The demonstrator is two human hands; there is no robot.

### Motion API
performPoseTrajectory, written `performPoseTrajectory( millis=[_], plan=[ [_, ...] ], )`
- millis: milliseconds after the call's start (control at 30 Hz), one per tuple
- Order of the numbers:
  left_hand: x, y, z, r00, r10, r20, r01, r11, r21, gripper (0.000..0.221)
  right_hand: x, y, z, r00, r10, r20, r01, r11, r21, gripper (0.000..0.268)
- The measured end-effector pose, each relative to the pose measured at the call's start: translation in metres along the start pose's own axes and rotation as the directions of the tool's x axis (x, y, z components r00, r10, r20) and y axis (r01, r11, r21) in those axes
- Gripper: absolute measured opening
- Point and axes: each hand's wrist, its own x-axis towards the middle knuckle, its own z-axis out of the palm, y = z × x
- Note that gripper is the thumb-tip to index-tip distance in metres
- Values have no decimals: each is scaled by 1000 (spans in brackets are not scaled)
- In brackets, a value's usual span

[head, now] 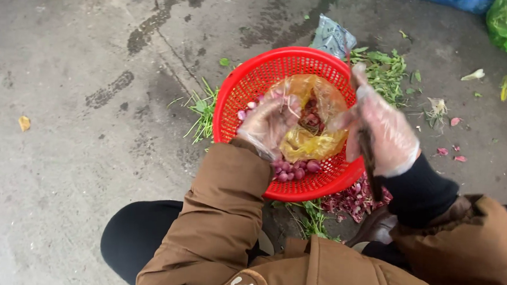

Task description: Peeling shallots with a knife and placing them into a red basket.

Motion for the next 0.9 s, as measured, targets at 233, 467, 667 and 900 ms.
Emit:
performPoseTrajectory(
  millis=[233,467,667,900],
  plan=[
    [-37,-36,55,972,106,-212,-68,981,180,25,-21,44,19,999,33,28,-43,878,476,59],
    [2,-154,25,966,14,259,-222,563,796,25,-48,28,-50,966,-109,-236,190,915,357,60],
    [-10,-141,105,958,-151,-245,279,697,661,23,-79,38,-92,929,-14,-370,230,804,548,46],
    [-8,-141,103,952,-203,-228,252,945,210,49,-89,56,-77,959,135,-249,20,845,534,48]
  ],
)
